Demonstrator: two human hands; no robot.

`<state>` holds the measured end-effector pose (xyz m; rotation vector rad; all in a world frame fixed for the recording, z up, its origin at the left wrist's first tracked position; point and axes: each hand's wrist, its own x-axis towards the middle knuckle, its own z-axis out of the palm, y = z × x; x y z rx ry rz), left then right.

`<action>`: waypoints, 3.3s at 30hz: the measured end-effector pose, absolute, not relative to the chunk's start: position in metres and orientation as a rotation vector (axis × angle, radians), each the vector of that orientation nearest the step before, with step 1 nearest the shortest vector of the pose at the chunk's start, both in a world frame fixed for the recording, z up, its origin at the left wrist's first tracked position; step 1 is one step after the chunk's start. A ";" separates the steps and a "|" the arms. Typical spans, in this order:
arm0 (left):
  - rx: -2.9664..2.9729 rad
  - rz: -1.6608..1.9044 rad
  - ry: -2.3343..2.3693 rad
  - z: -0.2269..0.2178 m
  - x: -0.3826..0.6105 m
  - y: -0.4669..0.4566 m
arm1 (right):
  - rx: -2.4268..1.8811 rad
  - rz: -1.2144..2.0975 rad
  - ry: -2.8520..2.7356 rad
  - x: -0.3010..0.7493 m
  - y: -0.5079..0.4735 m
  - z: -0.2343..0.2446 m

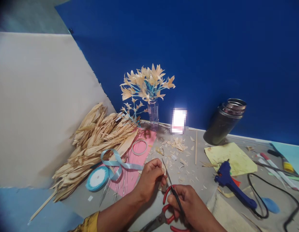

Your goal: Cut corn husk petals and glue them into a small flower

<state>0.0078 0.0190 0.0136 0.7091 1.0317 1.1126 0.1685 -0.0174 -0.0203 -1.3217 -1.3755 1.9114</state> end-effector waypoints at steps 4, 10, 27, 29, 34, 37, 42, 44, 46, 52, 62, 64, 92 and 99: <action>0.718 1.108 1.019 0.014 0.007 0.019 | -1.307 1.926 -1.378 0.169 -0.017 -0.021; 0.728 1.097 1.017 0.012 0.006 0.019 | -1.288 1.885 -1.470 0.168 -0.018 -0.016; 0.734 1.069 1.018 0.014 0.005 0.019 | -1.300 1.918 -1.443 0.170 -0.016 -0.011; 0.752 1.069 1.015 0.015 0.005 0.019 | -1.273 1.921 -1.421 0.171 -0.016 -0.014; 0.744 1.089 0.971 0.016 0.007 0.018 | -1.280 1.890 -1.267 0.172 -0.014 -0.023; 0.781 1.085 0.984 0.017 0.008 0.017 | -1.284 1.789 -1.149 0.176 -0.009 -0.023; 0.959 1.148 1.098 0.018 0.007 0.014 | -1.287 1.507 -1.108 0.182 -0.002 -0.019; 1.003 1.140 1.113 0.016 0.007 0.014 | -1.275 1.471 -1.105 0.183 -0.002 -0.017; 1.027 1.123 1.111 0.013 0.007 0.014 | -1.261 1.457 -1.069 0.182 -0.002 -0.015; 1.277 1.180 1.171 0.003 0.009 0.013 | -1.124 1.663 -0.938 0.179 -0.001 -0.010; 2.030 1.459 0.883 -0.006 0.010 0.005 | -1.007 1.641 -0.830 0.173 -0.008 -0.010; 1.876 1.392 0.907 -0.004 0.010 0.004 | -1.056 1.540 -0.901 0.175 -0.008 -0.011; 0.543 0.973 0.758 -0.004 0.008 0.022 | -1.269 1.396 -1.060 0.190 0.009 -0.008; 0.575 0.930 0.771 -0.004 0.009 0.017 | -1.212 1.449 -1.070 0.189 0.008 -0.010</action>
